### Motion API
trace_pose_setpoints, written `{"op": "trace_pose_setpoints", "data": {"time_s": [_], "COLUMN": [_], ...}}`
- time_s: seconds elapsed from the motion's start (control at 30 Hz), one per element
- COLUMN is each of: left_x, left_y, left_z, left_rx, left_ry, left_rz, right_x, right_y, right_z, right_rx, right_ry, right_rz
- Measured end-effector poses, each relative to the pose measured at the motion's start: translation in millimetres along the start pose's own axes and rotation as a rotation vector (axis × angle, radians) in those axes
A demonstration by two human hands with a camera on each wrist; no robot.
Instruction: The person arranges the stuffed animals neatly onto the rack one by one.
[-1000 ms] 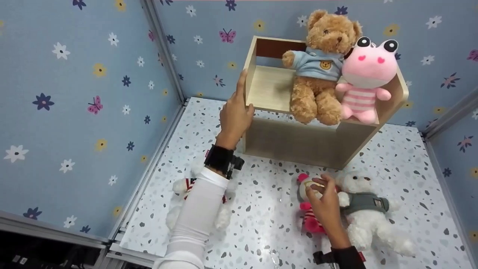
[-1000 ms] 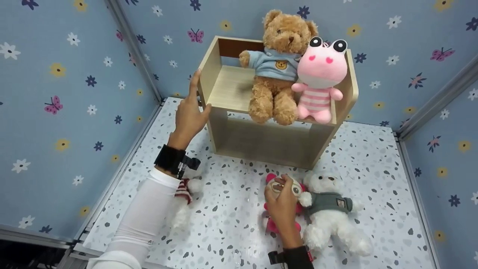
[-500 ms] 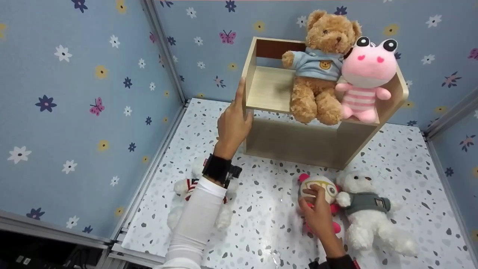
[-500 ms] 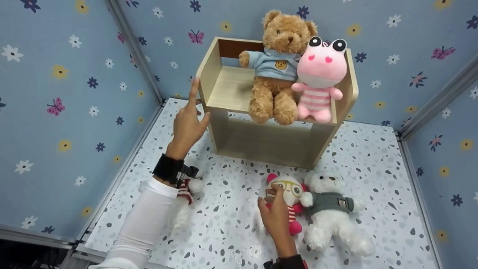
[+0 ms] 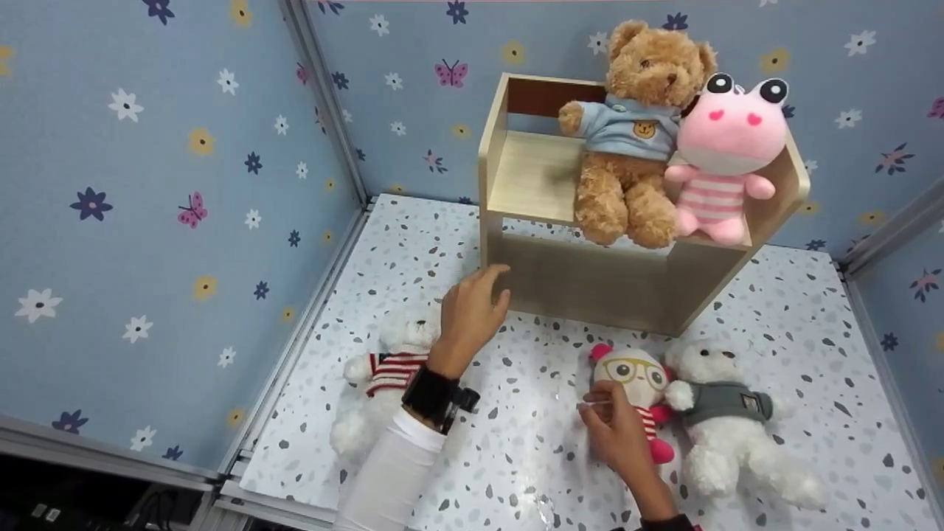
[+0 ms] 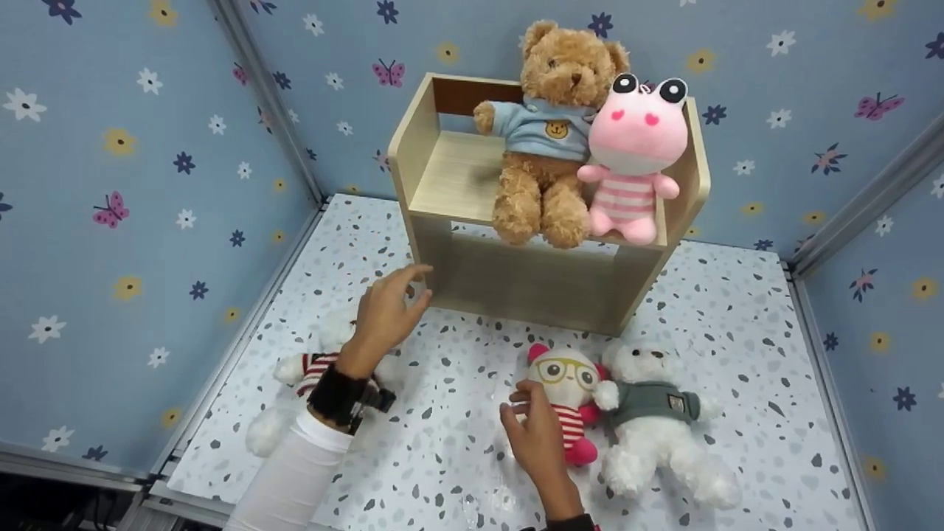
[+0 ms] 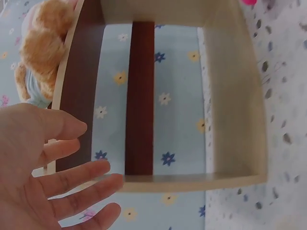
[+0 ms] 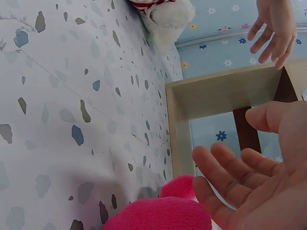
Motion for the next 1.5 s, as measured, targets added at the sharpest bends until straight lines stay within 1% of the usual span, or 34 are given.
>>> {"op": "trace_pose_setpoints", "data": {"time_s": [0.1,0.27,0.37,0.5,0.6,0.73,0.9,1.03,1.17,1.27,1.4,1.5], "left_x": [11.5,31.4,43.9,59.1,68.9,79.7,91.1,100.0,106.9,110.3,114.2,117.1], "left_y": [-5.4,-12.7,-14.2,-14.4,-13.8,-14.4,-19.8,-26.5,-33.2,-37.0,-41.9,-46.1], "left_z": [-22.1,-59.8,-81.1,-106.3,-122.5,-140.7,-157.0,-166.1,-172.6,-176.2,-180.1,-183.2], "left_rx": [0.035,0.057,0.044,0.019,-0.003,-0.036,-0.058,-0.062,-0.064,-0.076,-0.084,-0.086], "left_ry": [0.031,0.088,0.137,0.189,0.218,0.259,0.288,0.32,0.363,0.377,0.397,0.417], "left_rz": [-0.022,-0.07,-0.105,-0.148,-0.174,-0.21,-0.243,-0.26,-0.294,-0.314,-0.33,-0.333], "right_x": [0.9,3.1,5.0,6.0,5.6,3.8,-4.7,-20.2,-40.6,-53.9,-63.7,-65.5], "right_y": [-1.7,-4.6,-4.3,-2.6,-2.4,-3.6,-5.7,-8.5,-10.6,-12.3,-17.1,-20.3], "right_z": [-1.2,-4.0,-7.1,-11.6,-13.5,-15.1,-16.1,-14.4,-12.3,-11.0,-10.9,-11.9], "right_rx": [-0.007,-0.003,-0.006,-0.024,-0.033,-0.036,-0.023,0.001,-0.002,-0.014,-0.01,-0.027], "right_ry": [0.013,0.042,0.061,0.063,0.049,0.015,-0.049,-0.12,-0.225,-0.304,-0.371,-0.396], "right_rz": [-0.005,0.002,0.019,0.028,0.021,0.017,0.02,0.026,-0.04,-0.079,-0.111,-0.145]}}
Point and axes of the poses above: each hand's wrist, its own z-axis towards the middle knuckle, its own x-axis out of the palm, y = z × x, the point moved 5 cm from there along z, towards the middle knuckle, and after that the axes turned 6 degrees about -y, right-handed, at the moved point
